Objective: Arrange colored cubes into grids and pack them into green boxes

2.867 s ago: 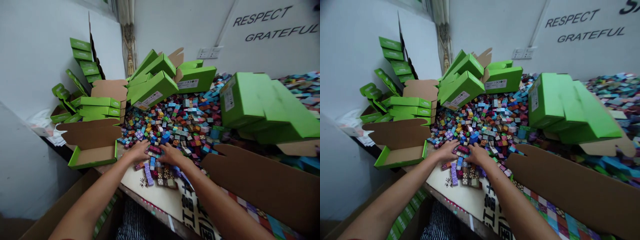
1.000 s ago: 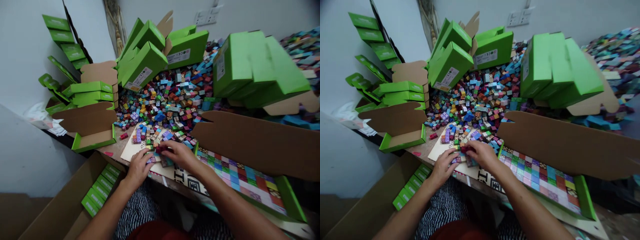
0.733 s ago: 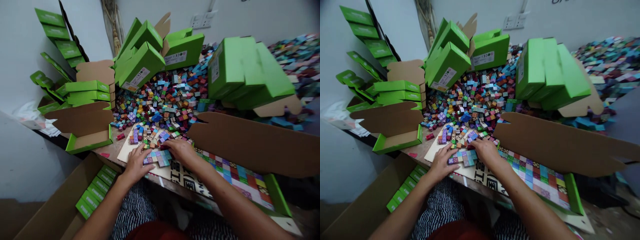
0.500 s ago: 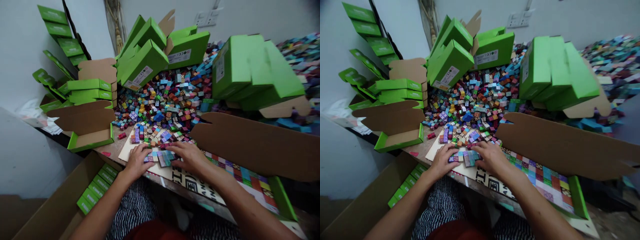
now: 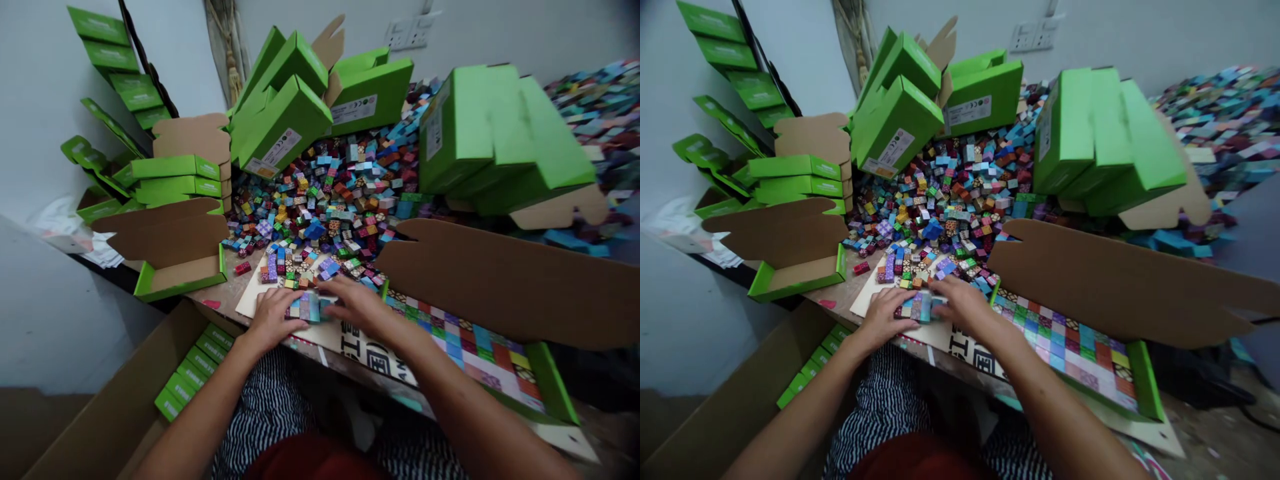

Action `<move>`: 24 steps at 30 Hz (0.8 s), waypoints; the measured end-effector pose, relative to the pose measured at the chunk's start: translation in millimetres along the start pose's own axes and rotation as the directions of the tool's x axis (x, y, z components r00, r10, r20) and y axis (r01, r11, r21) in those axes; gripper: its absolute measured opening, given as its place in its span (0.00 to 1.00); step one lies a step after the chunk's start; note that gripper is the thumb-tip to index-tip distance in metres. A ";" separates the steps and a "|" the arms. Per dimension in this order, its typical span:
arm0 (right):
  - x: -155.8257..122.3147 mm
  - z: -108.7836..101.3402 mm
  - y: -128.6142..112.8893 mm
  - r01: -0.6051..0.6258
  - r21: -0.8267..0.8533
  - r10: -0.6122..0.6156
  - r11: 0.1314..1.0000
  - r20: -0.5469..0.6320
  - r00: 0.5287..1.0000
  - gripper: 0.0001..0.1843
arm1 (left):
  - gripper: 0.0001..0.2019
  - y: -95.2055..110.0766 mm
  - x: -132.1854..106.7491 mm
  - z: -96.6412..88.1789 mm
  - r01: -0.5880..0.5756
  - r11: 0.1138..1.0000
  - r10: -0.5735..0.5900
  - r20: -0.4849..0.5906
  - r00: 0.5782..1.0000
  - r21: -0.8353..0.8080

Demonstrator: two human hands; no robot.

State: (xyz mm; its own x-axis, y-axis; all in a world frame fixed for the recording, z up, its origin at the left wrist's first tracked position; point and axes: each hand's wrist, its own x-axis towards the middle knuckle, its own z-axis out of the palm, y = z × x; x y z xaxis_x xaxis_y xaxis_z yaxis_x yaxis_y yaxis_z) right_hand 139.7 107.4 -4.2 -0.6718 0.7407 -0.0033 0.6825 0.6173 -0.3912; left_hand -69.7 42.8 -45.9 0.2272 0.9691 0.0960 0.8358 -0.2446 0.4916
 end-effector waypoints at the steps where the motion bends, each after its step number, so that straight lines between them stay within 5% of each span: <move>1: 1.4 -5.3 4.3 -0.037 -0.043 0.036 0.998 -0.015 0.999 0.21 | 0.31 0.3 1.8 -1.0 0.002 1.000 -0.002 0.009 1.000 -0.002; 10: 19.7 -5.3 11.0 -0.050 -0.291 0.049 0.955 -0.012 0.999 0.12 | 0.34 1.8 12.1 -1.0 -0.013 1.000 0.013 0.024 1.000 -0.027; 17: -9.1 -1.2 19.5 -0.132 -0.227 0.098 0.965 -0.155 0.983 0.29 | 0.34 -3.9 7.6 6.1 -0.053 0.998 0.052 -0.029 0.998 -0.031; 20: -18.8 10.7 8.5 -0.102 -0.098 0.096 0.990 -0.065 0.993 0.29 | 0.35 -4.2 8.5 6.5 -0.046 0.999 0.045 -0.017 0.999 -0.029; 24: -15.8 19.8 -9.3 -0.128 -0.132 0.137 0.983 0.063 0.989 0.28 | 0.34 -5.5 11.4 3.6 -0.040 0.998 0.042 0.029 0.999 -0.049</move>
State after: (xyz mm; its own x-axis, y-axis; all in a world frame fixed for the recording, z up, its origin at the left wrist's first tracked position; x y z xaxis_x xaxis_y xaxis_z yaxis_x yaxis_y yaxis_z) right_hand 138.2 84.7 -18.7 -0.5885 0.8003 -0.1148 0.7950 0.5469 -0.2625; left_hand -69.9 55.1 -50.6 0.2763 0.9567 0.0914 0.8006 -0.2817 0.5288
